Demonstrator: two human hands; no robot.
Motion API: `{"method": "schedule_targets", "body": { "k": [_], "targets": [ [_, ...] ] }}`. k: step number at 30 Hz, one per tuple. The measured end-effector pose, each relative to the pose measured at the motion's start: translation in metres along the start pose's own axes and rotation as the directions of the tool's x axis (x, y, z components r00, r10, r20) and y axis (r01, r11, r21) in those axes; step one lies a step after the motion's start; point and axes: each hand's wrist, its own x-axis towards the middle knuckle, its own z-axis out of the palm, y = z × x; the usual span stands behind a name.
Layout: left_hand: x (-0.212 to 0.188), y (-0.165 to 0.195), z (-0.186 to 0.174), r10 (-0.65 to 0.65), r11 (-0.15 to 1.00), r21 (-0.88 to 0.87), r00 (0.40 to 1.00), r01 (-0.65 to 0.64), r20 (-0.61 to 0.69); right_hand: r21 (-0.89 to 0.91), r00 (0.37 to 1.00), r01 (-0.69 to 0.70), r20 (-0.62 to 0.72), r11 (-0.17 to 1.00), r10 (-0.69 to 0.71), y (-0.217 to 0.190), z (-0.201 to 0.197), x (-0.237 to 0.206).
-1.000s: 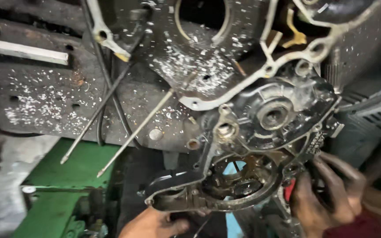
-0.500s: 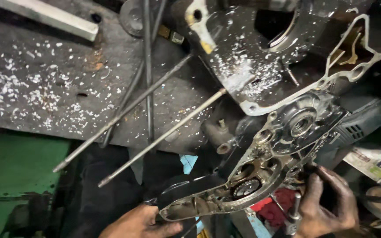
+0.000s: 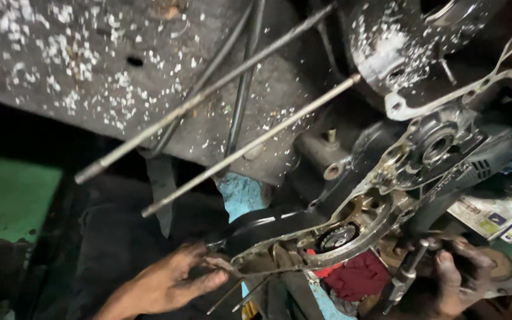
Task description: The person uses a caliper to measure a disassembled engine casing on a workbench, then uses a hammer to tap a component into place. The person handles the casing and tools throughout the clip.
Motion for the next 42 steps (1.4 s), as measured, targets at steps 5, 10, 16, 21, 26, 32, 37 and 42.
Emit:
{"method": "schedule_targets", "body": {
  "k": [5, 10, 16, 21, 26, 32, 37, 42],
  "targets": [
    [0.003, -0.015, 0.008, -0.004, 0.986, -0.165, 1.000, 0.008, 0.029, -0.005, 0.997, -0.052, 0.054, 0.999, 0.052, 0.008, -0.042, 0.009],
    [0.006, -0.010, 0.024, 0.110, 0.953, -0.286, 0.994, -0.098, 0.026, -0.188, 0.996, 0.079, 0.059, 0.979, -0.069, -0.011, 0.001, -0.009],
    [0.003, 0.015, 0.056, 0.185, 0.936, -0.294, 0.982, -0.191, -0.050, -0.409, 0.984, 0.150, 0.151, 0.900, -0.095, -0.084, 0.087, -0.024],
    [0.005, 0.039, 0.080, 0.122, 0.945, -0.286, 0.983, -0.158, -0.140, -0.303, 0.886, 0.414, 0.350, 0.858, -0.304, -0.104, 0.104, 0.010],
    [0.012, 0.041, 0.099, 0.142, 0.972, -0.161, 0.973, -0.172, -0.183, 0.052, 0.952, 0.180, 0.241, 0.982, -0.187, -0.118, 0.130, 0.003],
    [0.030, 0.024, 0.117, 0.220, 0.940, -0.185, 0.925, -0.285, -0.311, -0.133, 0.890, 0.265, -0.348, 0.955, -0.295, -0.122, 0.158, -0.026],
    [0.021, 0.031, 0.120, 0.302, 0.925, -0.149, 0.913, -0.350, -0.273, -0.472, 0.629, 0.772, 0.467, 0.426, -0.621, -0.143, 0.097, -0.022],
    [0.002, 0.051, 0.132, 0.376, 0.918, -0.018, 0.883, -0.397, -0.281, -0.914, 0.896, 0.285, 0.361, 0.289, 0.257, -0.223, 0.096, -0.049]
  ]
}}
